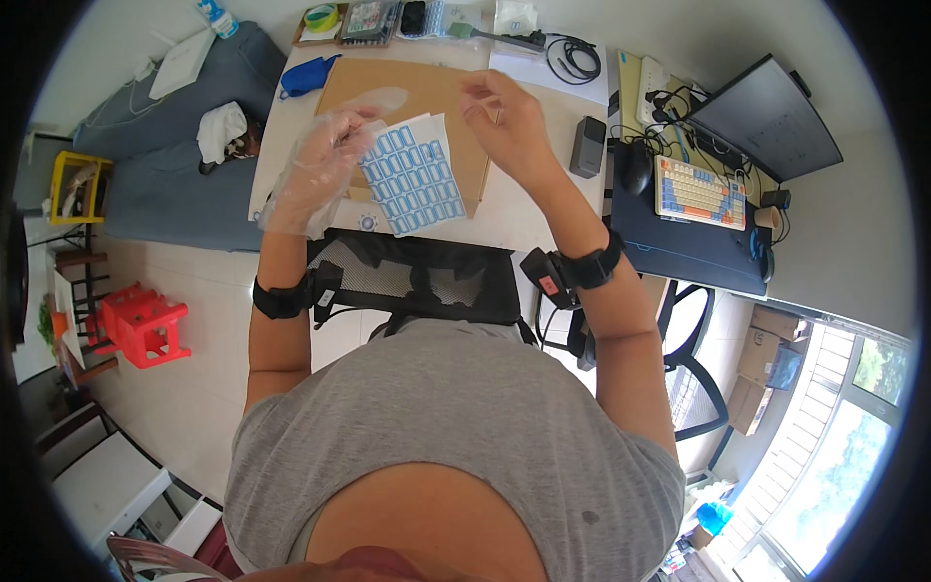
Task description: The person picks up a cardboard box from a table, carries it to a desk, opens the lid, removes a foam sheet, writes on a sheet of labels with a pen, and peels a label off the sheet.
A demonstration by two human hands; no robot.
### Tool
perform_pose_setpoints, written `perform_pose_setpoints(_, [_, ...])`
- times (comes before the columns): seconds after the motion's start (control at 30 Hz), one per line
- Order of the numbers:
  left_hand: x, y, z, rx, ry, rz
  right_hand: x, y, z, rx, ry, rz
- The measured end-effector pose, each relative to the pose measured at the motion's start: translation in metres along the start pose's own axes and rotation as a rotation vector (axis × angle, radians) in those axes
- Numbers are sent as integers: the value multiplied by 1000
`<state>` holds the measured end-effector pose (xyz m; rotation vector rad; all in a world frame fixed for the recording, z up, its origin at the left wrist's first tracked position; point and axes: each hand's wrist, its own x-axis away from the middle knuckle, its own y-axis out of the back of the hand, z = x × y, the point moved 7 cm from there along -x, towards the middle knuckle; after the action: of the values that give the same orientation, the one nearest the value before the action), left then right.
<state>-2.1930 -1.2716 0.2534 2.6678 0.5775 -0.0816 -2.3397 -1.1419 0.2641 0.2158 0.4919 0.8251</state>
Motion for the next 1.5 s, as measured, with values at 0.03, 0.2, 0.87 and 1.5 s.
perform_pose_setpoints(0.03, [1,1,1,11,27,-22,3,0,8,28,-13,33])
perform_pose_setpoints(0.2, [1,5,1,7,17,-36,10,-18,4,-179,-228,220])
perform_pose_setpoints(0.87, [13,4,15,110,31,-12,13,-43,-11,-415,-406,419])
perform_pose_setpoints(1.5, [9,-19,15,173,172,94,22,-60,-14,-437,-511,511])
